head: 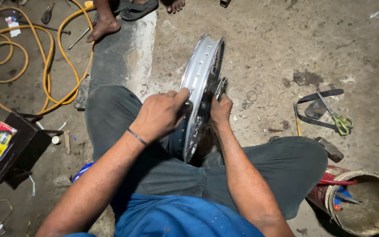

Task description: The person is assembling a bicycle wheel by inserting spokes into the hub and rim. They use a wrench to tighten the spokes and ensure the wheel is properly aligned.

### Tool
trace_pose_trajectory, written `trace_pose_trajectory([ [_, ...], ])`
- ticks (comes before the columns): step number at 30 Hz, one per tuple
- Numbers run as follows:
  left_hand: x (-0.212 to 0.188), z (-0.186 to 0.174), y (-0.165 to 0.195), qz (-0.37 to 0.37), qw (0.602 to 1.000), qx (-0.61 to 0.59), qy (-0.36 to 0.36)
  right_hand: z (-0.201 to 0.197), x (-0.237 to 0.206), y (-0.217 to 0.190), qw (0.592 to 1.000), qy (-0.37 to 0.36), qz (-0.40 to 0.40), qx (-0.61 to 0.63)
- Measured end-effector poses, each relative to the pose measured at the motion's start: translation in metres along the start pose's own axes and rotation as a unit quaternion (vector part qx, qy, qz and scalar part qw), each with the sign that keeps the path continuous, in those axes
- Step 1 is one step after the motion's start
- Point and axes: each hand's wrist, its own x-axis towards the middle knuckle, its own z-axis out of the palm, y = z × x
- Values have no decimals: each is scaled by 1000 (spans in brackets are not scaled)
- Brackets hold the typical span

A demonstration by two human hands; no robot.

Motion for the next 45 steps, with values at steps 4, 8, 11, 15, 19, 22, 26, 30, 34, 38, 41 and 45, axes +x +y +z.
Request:
trace_pose_trajectory([
  [4,-2,2,-1,-11,1000,12,17,-1,3,6,1000,4,5,1],
  [8,-3,4,-2,-1,1000,5,15,-1,4,6,1000,-2,-12,28],
  [11,-4,5,-2,-25,999,33,2,1,2,4,1000,-12,-24,10],
  [15,-7,3,-7,21,998,-36,45,5,-1,0,995,-44,5,95],
  [19,-7,4,-9,5,1000,21,5,8,1,3,997,-36,7,65],
  [22,-8,6,-8,-21,999,21,-11,8,3,9,998,-32,6,52],
  [26,-10,11,-13,-11,1000,14,1,7,4,10,998,-39,-14,45],
  [30,-10,18,-18,-15,999,30,9,6,3,5,999,-33,-20,38],
  [34,-13,22,-13,-4,997,15,74,3,1,0,1000,-4,-23,-3],
  [38,-12,9,2,-9,989,32,143,-1,0,4,999,7,-27,-35],
  [41,5,2,25,29,990,8,138,-1,-2,8,999,5,11,45],
  [45,51,34,79,150,977,-79,132,-9,-14,16,998,-12,18,62],
])
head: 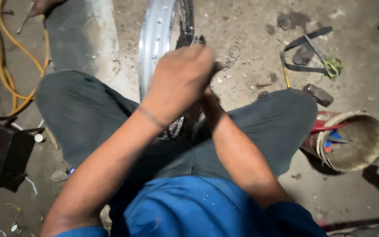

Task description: The person is assembling a bicycle wheel by inserting spokes into the hub and rim. They use a wrench to tighten the spokes and ensure the wheel is properly aligned.

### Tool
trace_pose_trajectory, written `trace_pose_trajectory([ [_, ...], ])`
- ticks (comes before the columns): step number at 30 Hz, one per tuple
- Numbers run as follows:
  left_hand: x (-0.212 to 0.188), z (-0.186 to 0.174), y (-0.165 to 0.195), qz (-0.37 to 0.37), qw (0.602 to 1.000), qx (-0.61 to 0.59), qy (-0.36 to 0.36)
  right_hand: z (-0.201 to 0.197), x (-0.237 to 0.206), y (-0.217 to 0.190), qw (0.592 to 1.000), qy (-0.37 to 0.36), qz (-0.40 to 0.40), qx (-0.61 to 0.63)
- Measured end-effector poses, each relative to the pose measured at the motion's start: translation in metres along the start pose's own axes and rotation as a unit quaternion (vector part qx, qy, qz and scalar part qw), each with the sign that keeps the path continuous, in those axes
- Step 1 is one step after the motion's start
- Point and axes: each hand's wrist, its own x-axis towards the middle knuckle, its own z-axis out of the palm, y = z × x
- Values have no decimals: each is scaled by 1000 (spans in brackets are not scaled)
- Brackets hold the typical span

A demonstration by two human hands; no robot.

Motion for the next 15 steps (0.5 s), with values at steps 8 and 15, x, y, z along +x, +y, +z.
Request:
trace_pose_trajectory([
  [8,49,105,6,9,992,84,-93,-15,-7,9,1000,7,-1,-2],
  [15,63,119,8,-11,994,81,-76,-18,-6,13,1000,8,-2,-3],
])
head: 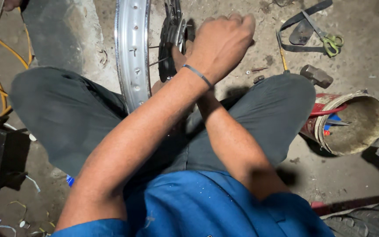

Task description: The person is assembling a bicycle wheel by inserting spokes into the hub and rim. They use a wrench to tighten the spokes and ensure the wheel is properly aligned.

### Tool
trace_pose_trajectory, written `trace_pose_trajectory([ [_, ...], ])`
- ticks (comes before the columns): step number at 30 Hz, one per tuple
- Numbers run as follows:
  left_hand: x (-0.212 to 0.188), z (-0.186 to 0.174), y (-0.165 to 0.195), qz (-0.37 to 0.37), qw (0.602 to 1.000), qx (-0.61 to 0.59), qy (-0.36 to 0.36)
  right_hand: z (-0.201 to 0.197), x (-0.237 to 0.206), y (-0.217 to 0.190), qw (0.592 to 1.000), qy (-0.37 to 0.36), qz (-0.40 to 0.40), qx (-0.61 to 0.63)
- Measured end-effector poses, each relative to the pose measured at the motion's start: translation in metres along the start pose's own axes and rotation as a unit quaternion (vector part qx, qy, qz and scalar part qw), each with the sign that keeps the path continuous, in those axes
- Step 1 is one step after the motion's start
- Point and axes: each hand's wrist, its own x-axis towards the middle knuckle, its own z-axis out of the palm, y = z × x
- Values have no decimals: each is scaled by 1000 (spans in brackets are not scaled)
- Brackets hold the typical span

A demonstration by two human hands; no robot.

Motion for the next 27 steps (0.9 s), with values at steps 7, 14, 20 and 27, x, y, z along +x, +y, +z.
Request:
trace_pose_trajectory([
  [7,-70,-118,-27,-53,997,-44,37,4,13,-2,1000,12,-4,-13],
  [14,-109,-109,-56,-151,986,64,30,6,28,-12,999,34,-14,-15],
  [20,-122,-87,-93,-171,979,-80,72,-5,44,-4,997,75,2,-34],
  [27,-96,-80,-161,-115,982,-14,149,-45,57,-5,981,137,63,118],
])
